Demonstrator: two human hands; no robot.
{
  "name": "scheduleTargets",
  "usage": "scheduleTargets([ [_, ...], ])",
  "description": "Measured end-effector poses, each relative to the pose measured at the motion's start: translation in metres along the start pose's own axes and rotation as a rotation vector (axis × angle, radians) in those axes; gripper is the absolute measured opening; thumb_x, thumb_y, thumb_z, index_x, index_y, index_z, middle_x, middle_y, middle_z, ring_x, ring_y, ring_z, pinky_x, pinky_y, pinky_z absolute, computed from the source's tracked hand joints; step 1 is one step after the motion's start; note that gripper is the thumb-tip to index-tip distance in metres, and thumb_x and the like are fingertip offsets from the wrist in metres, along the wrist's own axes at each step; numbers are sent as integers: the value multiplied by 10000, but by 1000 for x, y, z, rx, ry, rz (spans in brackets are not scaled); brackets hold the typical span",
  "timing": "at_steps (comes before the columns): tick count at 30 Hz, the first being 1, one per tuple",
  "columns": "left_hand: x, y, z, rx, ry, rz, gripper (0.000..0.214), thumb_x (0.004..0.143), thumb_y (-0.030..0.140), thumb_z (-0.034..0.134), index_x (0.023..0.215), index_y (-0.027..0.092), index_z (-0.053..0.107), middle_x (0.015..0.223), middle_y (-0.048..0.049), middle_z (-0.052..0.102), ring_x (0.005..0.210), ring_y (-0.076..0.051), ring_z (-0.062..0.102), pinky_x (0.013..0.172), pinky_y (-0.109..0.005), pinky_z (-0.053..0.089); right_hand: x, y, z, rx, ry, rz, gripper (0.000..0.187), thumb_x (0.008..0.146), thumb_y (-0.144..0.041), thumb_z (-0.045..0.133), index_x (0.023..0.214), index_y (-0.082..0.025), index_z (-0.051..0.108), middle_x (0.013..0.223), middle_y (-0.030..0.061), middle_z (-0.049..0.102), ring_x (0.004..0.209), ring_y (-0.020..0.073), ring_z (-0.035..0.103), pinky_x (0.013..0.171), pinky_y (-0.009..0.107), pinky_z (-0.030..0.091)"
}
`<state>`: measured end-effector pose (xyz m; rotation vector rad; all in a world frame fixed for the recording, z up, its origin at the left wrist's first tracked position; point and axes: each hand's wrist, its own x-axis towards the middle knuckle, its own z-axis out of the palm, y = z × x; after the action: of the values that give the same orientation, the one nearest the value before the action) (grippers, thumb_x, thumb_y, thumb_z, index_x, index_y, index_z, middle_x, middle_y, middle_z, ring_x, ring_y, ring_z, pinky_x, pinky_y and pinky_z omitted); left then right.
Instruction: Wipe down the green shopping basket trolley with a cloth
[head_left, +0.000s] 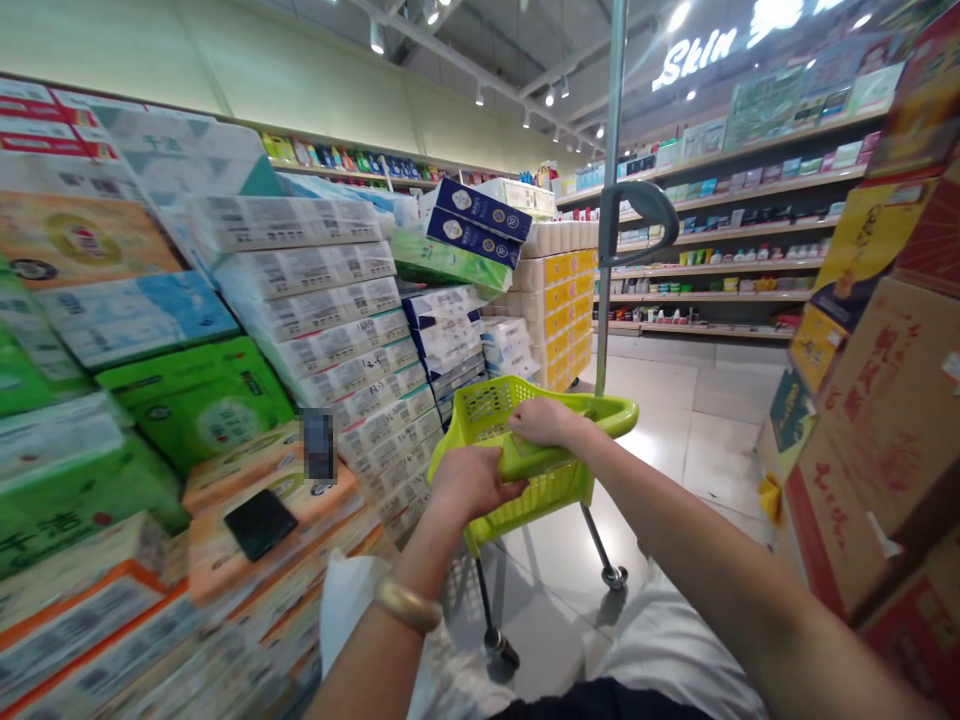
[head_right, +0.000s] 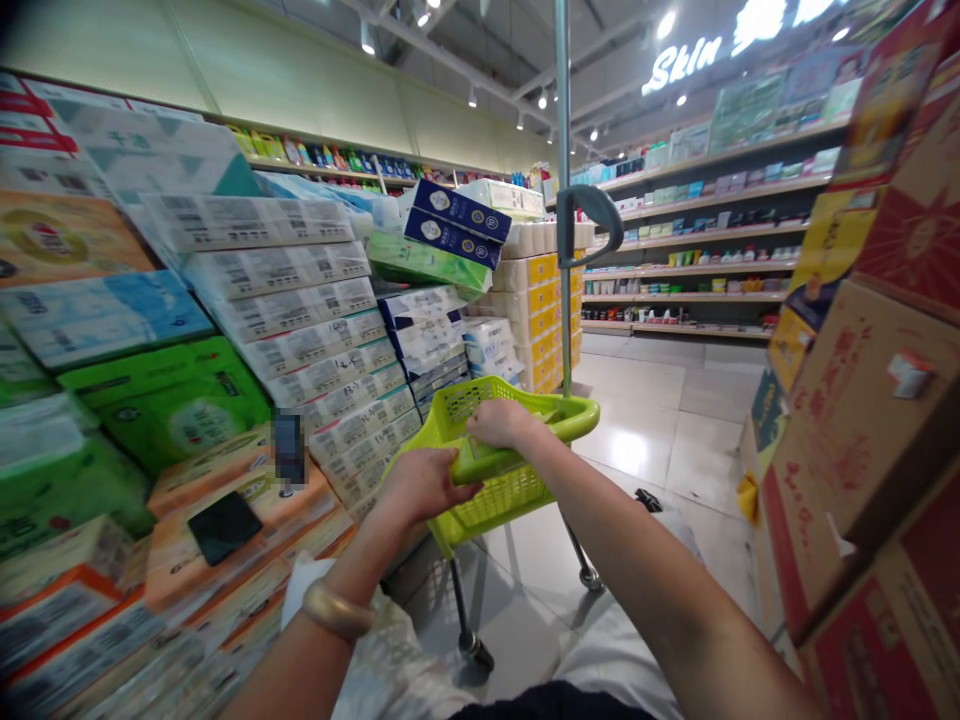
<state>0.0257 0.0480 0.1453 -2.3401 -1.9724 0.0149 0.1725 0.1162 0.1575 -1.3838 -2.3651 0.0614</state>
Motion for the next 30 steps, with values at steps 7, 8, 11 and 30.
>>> scheduleTargets([
  [7,3,-2,3,40,8,27,550,752,705,468,929,225,670,885,-74,722,852,-270,682,719,-347,487,-1,5,-4,-16,-40,105,413,940,-277,392,883,-25,714,857,126,711,858,188,686,790,267,480],
  [8,3,-3,3,40,9,33,547,752,703,471,932,227,672,884,-73,722,848,-272,683,713,-348,489,-3,6,-5,-24,-48,124,396,938,-276,407,873,-36,715,859,135,709,848,196,686,790,283,485],
  [11,4,-3,4,42,19,25,546,751,690,486,948,218,676,895,-82,724,861,-276,682,724,-348,491,-12,-2,-3,-9,-29,69,336,941,-300,439,888,-122,718,938,140,705,862,205,674,795,307,494],
  [30,2,-2,3,69,47,75,492,807,618,467,933,188,669,901,-103,724,823,-251,668,732,-337,482,-72,-20,65,195,685,-118,287,896,-191,446,1112,-200,634,1195,66,628,1226,224,481,1104,426,305],
])
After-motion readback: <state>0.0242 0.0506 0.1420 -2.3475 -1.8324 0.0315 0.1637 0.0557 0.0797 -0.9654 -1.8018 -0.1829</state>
